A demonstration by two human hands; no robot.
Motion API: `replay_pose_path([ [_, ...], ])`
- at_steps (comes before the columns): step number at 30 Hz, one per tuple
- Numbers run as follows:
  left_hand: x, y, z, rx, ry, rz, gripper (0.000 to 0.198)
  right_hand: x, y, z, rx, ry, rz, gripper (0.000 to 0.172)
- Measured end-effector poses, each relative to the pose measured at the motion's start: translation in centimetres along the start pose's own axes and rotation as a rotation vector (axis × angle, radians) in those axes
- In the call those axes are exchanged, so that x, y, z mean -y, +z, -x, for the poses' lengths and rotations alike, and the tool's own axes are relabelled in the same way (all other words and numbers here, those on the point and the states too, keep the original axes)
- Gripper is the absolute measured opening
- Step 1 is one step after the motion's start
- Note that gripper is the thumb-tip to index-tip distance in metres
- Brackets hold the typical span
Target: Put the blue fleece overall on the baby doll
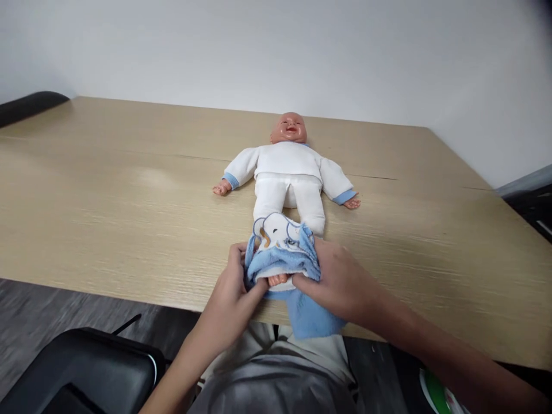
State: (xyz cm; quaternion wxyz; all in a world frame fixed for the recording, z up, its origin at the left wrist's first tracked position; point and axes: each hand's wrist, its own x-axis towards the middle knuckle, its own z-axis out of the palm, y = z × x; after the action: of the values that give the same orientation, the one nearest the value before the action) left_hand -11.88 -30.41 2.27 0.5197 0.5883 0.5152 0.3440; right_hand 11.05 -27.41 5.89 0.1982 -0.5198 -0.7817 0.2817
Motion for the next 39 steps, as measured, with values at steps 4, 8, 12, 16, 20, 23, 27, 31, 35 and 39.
replay_pose_path([
  [4,0.0,0.1,-0.6,-0.056,0.1,-0.03,0.031,-0.7,-0.3,-0.8,-0.022,-0.018,-0.133,0.023],
  [8,0.6,0.1,-1.4,-0.117,0.18,-0.097,0.023,-1.2,-0.4,-1.7,-0.055,-0.016,-0.155,0.03],
  [12,1.0,-0.1,-2.4,-0.154,0.237,-0.096,0.027,-1.5,-0.8,-2.6,-0.095,-0.055,-0.168,0.023],
  [16,0.7,-1.0,-3.5,-0.156,0.287,-0.12,0.022,-2.4,-1.4,-3.7,-0.099,-0.139,-0.167,0.019],
  [20,-0.2,-2.4,-4.6,-0.07,0.309,-0.169,0.023,-3.8,-2.1,-4.6,-0.001,-0.15,-0.219,0.022],
  [23,-0.8,-3.3,-5.3,-0.008,0.3,-0.164,0.025,-4.7,-2.5,-4.9,0.084,-0.097,-0.311,0.029],
  [27,-1.4,-4.3,-6.1,0.053,0.259,-0.177,0.029,-5.7,-2.5,-5.0,0.149,-0.064,-0.441,0.051],
  [31,-2.0,-5.5,-6.6,0.107,0.275,-0.209,0.037,-6.7,-2.5,-4.8,0.085,-0.047,-0.574,0.078],
  [35,-2.5,-6.6,-6.9,0.192,0.316,-0.202,0.038,-7.4,-3.1,-4.3,0.085,-0.065,-0.684,0.066],
  [39,-2.6,-7.2,-7.5,0.233,0.329,-0.161,0.047,-8.2,-3.3,-4.0,0.092,-0.025,-0.748,0.055],
])
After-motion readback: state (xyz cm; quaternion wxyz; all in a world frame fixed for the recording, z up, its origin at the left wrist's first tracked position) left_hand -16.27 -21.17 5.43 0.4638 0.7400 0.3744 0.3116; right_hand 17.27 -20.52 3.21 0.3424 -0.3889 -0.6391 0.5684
